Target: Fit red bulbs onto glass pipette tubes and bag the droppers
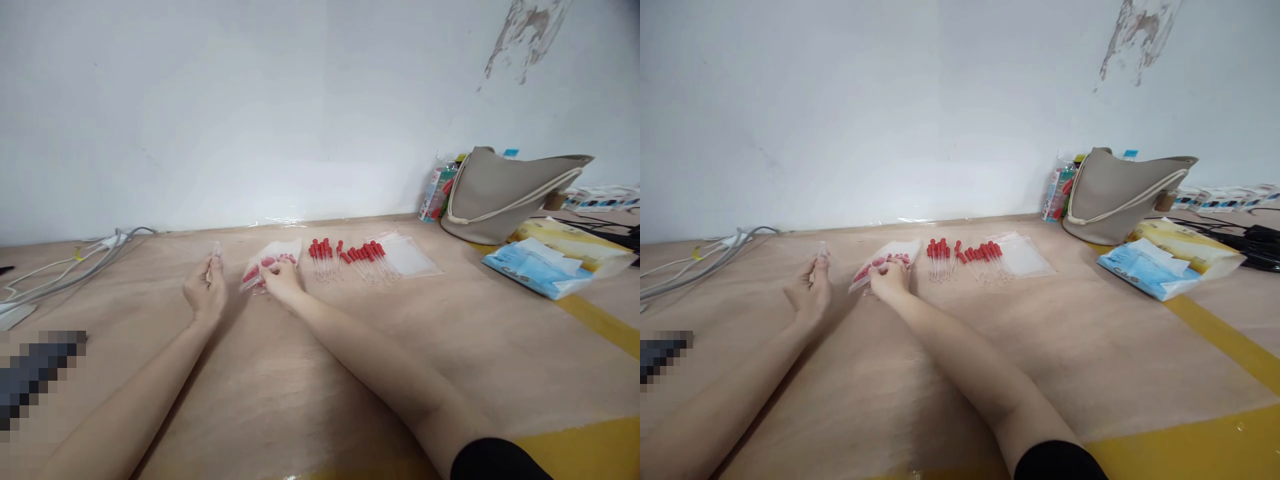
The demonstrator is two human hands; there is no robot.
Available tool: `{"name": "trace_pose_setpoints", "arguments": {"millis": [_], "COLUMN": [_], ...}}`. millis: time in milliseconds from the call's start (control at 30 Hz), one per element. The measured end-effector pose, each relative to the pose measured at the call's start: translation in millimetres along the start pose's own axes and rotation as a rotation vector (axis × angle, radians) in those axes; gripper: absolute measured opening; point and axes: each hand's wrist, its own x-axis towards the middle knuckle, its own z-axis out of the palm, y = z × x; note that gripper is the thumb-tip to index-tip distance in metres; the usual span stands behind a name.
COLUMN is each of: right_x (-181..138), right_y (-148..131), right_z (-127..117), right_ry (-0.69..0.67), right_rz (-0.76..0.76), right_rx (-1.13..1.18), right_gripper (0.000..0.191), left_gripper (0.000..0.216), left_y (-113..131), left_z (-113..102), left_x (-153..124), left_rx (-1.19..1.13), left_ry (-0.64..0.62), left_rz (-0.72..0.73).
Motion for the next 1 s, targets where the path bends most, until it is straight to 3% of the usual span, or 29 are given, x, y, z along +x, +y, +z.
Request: {"name": "trace_pose_setpoints", "arguments": {"millis": [100, 233, 367, 467, 567, 633, 733, 800, 900, 1000], "right_x": [0.7, -4.3, -12.3, -22.5, -39.9, -54.7, -74.1, -79.9, -74.4, -57.1], "right_y": [-8.5, -16.2, -13.2, -5.4, 3.7, 9.9, 20.0, 26.5, 32.6, 32.6], "right_z": [5.5, 6.9, -3.8, -19.8, -44.6, -66.4, -103.5, -127.0, -152.7, -163.3], "right_ry": [0.107, 0.204, 0.261, 0.194, 0.003, -0.017, 0.08, 0.166, 0.218, 0.263], "right_rz": [0.133, 0.135, 0.115, 0.114, 0.019, -0.064, -0.16, -0.177, -0.108, 0.008], "right_rx": [0.037, 0.12, 0.316, 0.345, 0.18, 0.033, -0.171, -0.271, -0.451, -0.635], "right_gripper": [0.022, 0.02, 0.013, 0.017, 0.014, 0.012, 0.011, 0.013, 0.013, 0.014], "left_gripper": [0.03, 0.025, 0.023, 0.024, 0.026, 0.026, 0.027, 0.027, 0.031, 0.038], "left_y": [16.8, 36.7, 55.4, 63.0, 64.2, 65.2, 71.8, 78.5, 86.0, 86.6], "left_z": [-2.0, -8.8, -15.2, -16.5, -15.3, -14.5, -14.5, -15.3, -16.7, -17.1], "left_x": [-5.2, -16.8, -37.5, -55.3, -71.6, -80.7, -91.4, -95.7, -97.3, -94.9], "left_rx": [-0.1, -0.128, -0.096, -0.097, -0.122, -0.141, -0.146, -0.155, -0.188, -0.213], "left_ry": [0.078, 0.054, -0.065, -0.187, -0.254, -0.308, -0.448, -0.633, -0.886, -0.969], "left_rz": [0.221, 0.461, 0.618, 0.746, 0.832, 0.853, 0.873, 0.916, 0.928, 0.823]}}
